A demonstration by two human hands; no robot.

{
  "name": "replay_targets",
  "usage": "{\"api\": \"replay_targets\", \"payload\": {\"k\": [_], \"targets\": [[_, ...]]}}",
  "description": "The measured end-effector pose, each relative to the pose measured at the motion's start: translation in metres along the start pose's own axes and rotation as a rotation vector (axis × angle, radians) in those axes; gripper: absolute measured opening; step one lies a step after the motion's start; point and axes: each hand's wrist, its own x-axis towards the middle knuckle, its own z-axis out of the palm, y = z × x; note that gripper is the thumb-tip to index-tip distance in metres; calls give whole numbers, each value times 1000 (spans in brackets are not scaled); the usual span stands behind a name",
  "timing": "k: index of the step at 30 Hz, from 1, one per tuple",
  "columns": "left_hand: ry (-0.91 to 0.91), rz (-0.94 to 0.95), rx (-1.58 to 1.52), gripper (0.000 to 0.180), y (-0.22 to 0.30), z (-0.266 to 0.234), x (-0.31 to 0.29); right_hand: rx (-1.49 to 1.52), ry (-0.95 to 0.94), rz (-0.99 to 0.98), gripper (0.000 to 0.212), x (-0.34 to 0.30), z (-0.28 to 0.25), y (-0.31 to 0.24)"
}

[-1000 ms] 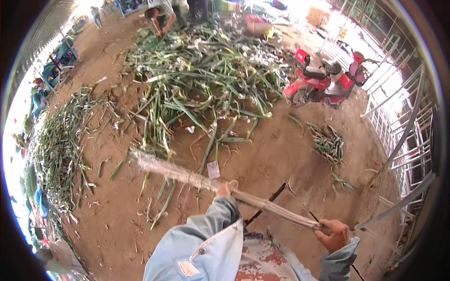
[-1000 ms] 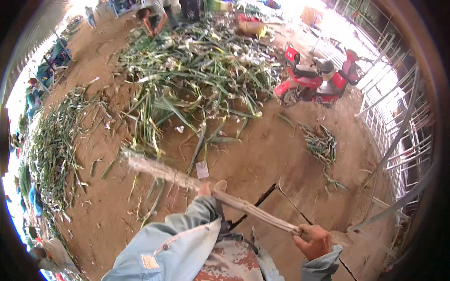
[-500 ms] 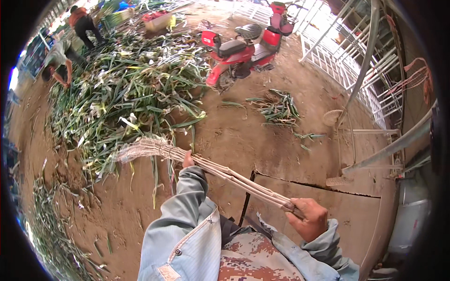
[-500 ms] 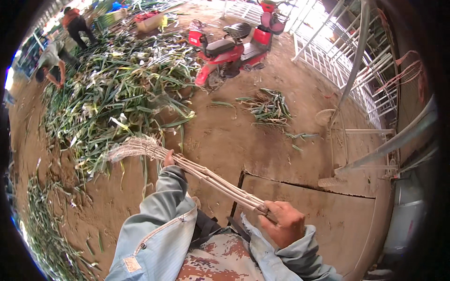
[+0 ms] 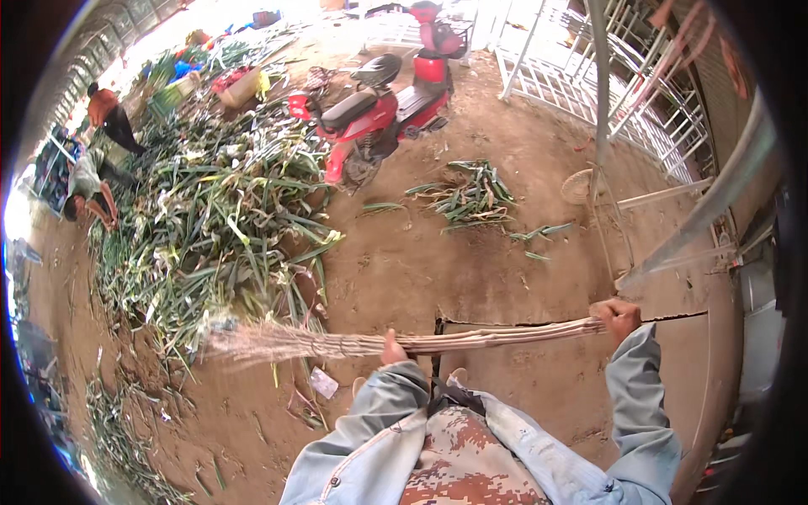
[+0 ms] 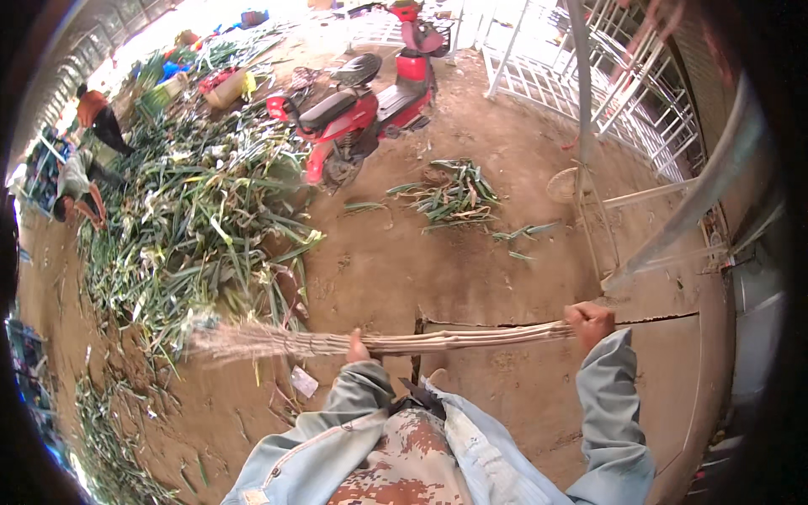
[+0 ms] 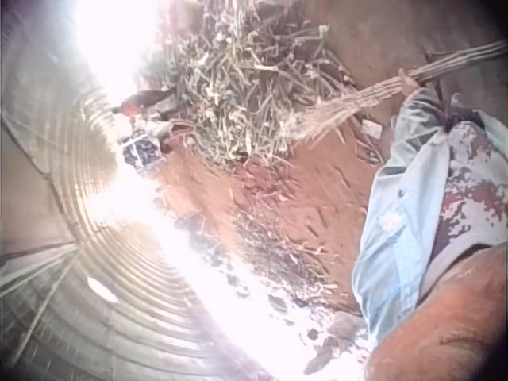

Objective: The recorder is sweeping agricultural debris (leek or scallion leaves) into piles on a dirt floor inside a large shed.

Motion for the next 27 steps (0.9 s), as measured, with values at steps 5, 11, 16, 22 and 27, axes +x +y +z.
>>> {"api": "replay_targets", "payload": {"k": [5, 11, 16, 22, 27], "targets": [[-250, -247, -126, 32, -109, 90, -109, -45, 219, 138, 23, 4, -116, 156], [-340, -291, 112, 23, -225, 204, -203, -86, 389, 332, 26, -77, -265, 277], [-455, -365, 415, 29, -314, 275, -269, -211, 553, 566, 34, -219, -325, 312], [-666, -182, 723, 32, -397, 374, -242, -478, 523, 613, 19, -255, -291, 223], [-753, -474, 775, 32, -404, 466, -190, -601, 484, 46, 18, -109, -178, 79]]}}
